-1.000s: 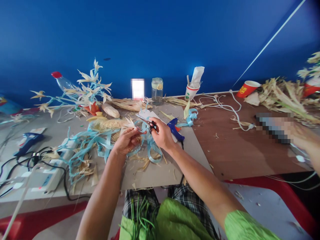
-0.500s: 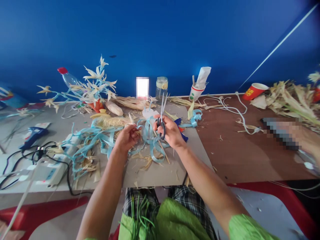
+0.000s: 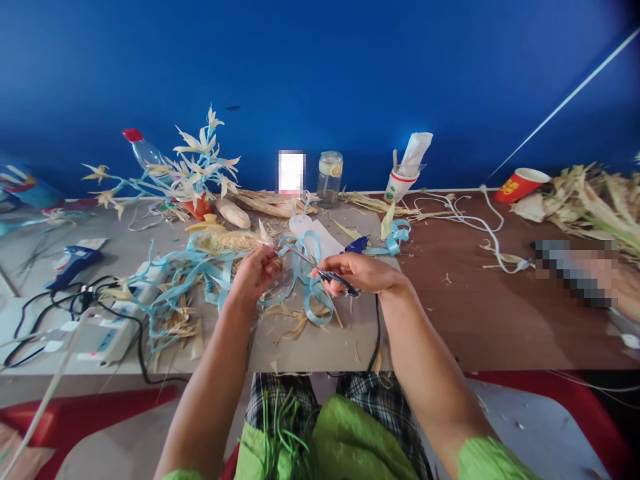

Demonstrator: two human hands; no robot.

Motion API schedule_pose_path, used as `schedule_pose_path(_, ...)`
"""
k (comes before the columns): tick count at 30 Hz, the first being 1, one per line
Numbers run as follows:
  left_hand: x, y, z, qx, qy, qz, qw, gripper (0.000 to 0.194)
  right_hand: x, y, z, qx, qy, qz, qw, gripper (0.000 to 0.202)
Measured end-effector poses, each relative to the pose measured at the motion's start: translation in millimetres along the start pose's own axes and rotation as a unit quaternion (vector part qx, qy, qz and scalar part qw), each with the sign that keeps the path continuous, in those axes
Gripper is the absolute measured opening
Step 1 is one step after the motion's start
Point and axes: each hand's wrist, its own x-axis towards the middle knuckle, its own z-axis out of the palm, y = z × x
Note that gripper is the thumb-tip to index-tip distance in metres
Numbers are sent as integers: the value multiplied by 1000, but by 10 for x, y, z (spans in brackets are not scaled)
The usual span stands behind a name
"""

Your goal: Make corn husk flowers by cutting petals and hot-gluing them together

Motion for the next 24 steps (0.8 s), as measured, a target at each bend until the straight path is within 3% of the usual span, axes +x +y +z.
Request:
schedule_pose_path(5,5,12,-15,11,9,6,1000,18,-62,3,-85,-35,-35,34,998,49)
schedule_pose_path(11,41,-16,-57,3,-9,18,1000,25,-16,24,-51,-46,-7,84,995,50)
schedule_pose_path(24,55,-57,-71,18,-28,20,999,29,90,55,40,-3,16,73,997,58)
